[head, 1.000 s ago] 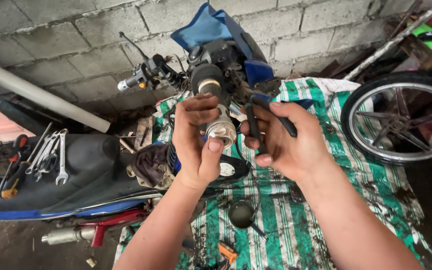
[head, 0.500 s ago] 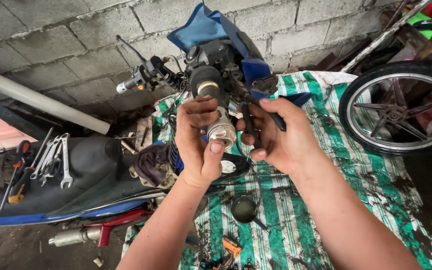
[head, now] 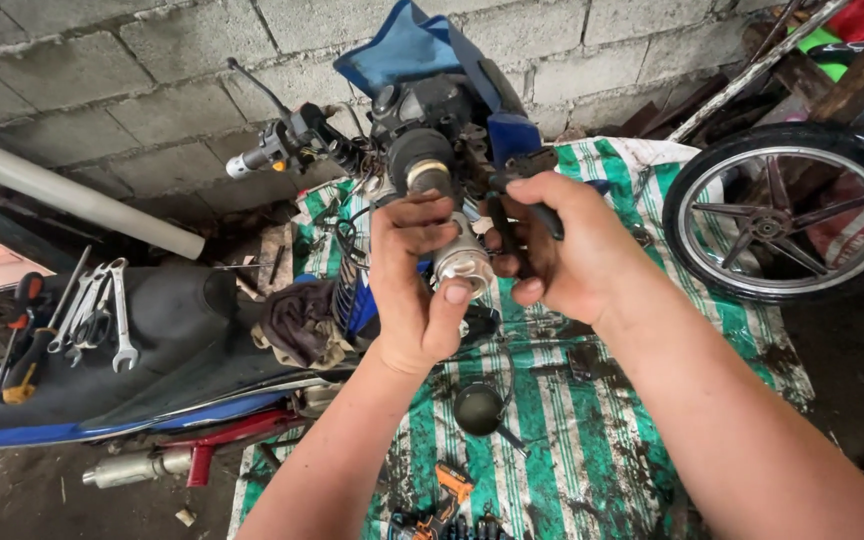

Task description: The person uses a screwdriver to tighten a screw on the motorcycle handlebar grip. They then wipe the handlebar area with a cloth and continue adjusting the grip and surrounding components.

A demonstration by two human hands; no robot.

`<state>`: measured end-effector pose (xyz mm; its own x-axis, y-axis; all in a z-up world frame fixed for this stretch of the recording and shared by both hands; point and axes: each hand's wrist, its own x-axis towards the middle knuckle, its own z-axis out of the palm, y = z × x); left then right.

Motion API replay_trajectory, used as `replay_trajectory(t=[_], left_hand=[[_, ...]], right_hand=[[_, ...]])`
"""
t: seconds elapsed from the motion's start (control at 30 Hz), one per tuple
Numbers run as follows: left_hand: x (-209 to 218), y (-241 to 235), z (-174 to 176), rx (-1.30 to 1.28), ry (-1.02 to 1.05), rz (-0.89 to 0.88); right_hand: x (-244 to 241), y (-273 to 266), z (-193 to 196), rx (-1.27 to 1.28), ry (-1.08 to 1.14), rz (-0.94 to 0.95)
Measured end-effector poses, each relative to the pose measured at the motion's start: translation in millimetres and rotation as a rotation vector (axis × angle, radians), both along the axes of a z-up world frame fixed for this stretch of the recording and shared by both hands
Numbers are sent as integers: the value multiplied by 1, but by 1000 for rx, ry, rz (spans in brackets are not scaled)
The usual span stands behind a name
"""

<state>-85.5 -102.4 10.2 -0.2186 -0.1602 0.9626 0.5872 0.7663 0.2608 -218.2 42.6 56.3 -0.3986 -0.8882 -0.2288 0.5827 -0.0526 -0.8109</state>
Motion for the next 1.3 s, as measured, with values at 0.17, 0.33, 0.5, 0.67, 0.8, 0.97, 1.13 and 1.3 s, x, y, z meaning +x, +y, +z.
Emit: replay_trajectory(t=[0.17, 0.33, 0.5, 0.67, 0.8, 0.97, 1.13, 1.3], left_hand=[[0, 1, 0, 16, -13, -7], [1, 5, 2, 29, -29, -2], [0, 5, 1, 31, -30, 7], [1, 5, 0, 36, -27, 8], [1, 6, -2, 40, -26, 2], [2, 9, 2, 57, -17, 10], [1, 11, 3, 70, -2, 9], [3, 12, 5, 71, -13, 18]], right_hand=[[10, -5, 6, 17, -30, -64], [14, -2, 10, 18, -94, -99], [5, 6, 13, -17, -86, -108], [12, -1, 13, -42, -113, -119], [10, -4, 11, -14, -94, -113], [16, -4, 19, 2, -77, -123], [15, -5, 14, -37, -77, -122], [13, -3, 9, -75, -104, -135]])
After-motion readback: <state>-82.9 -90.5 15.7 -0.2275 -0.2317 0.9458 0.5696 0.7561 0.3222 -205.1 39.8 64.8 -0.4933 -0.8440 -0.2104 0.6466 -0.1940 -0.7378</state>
